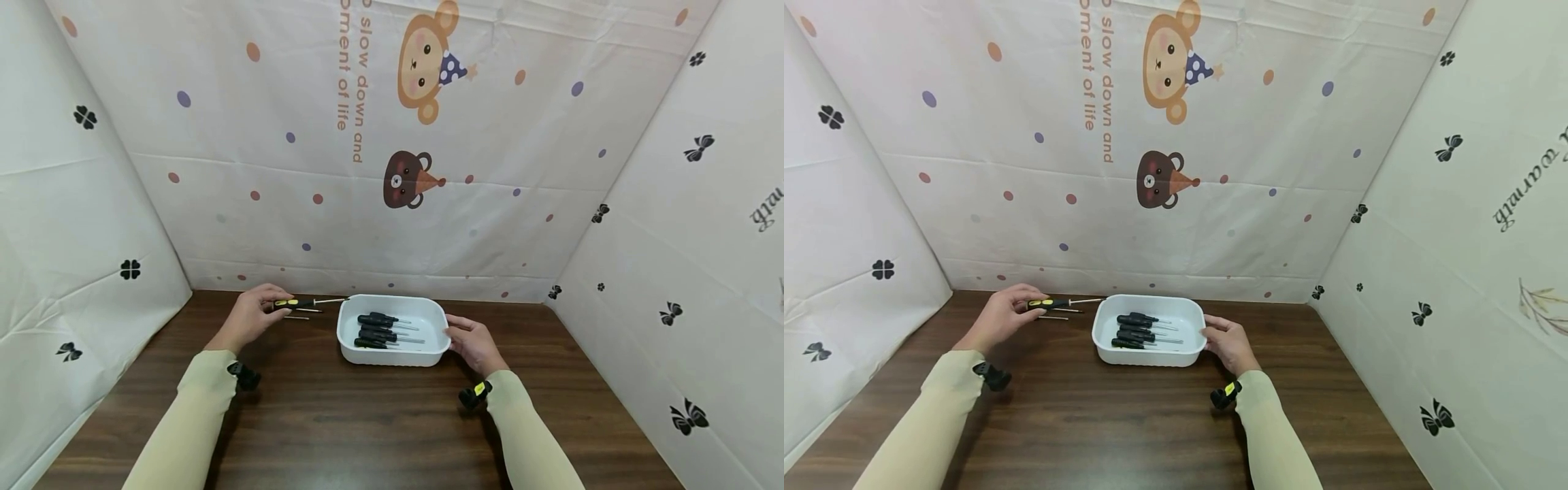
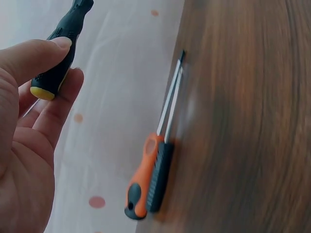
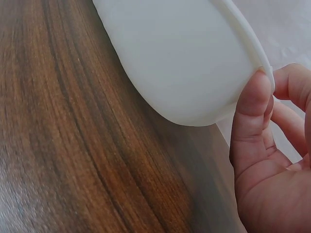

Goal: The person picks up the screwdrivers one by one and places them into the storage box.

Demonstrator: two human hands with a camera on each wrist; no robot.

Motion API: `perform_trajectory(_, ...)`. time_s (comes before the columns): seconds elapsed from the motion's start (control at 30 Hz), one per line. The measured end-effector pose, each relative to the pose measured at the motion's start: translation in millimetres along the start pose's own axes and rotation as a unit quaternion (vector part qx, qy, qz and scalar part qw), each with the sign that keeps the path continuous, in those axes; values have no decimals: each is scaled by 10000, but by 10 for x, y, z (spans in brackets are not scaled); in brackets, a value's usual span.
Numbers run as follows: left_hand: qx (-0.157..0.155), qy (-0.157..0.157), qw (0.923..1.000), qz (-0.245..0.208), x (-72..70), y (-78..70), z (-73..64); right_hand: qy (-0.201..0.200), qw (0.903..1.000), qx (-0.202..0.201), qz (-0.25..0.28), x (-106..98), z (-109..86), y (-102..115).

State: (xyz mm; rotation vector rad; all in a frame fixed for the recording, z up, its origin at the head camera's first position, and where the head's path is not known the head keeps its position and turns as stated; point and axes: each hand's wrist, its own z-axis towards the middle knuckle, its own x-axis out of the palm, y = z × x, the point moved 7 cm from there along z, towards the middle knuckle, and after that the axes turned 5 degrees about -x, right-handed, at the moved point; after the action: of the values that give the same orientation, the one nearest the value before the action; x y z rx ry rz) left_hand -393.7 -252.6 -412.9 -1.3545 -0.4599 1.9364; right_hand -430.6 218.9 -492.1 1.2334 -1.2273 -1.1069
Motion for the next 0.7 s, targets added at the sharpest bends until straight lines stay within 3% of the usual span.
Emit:
perform_trajectory(0.37, 155, 61, 9995, -261, 205, -262, 84, 34, 10000, 35, 4, 2, -18, 3)
perform_trajectory(0.7, -2, 139, 9985, -534, 439, -430, 180, 88, 9999, 7, 93, 7, -16, 8)
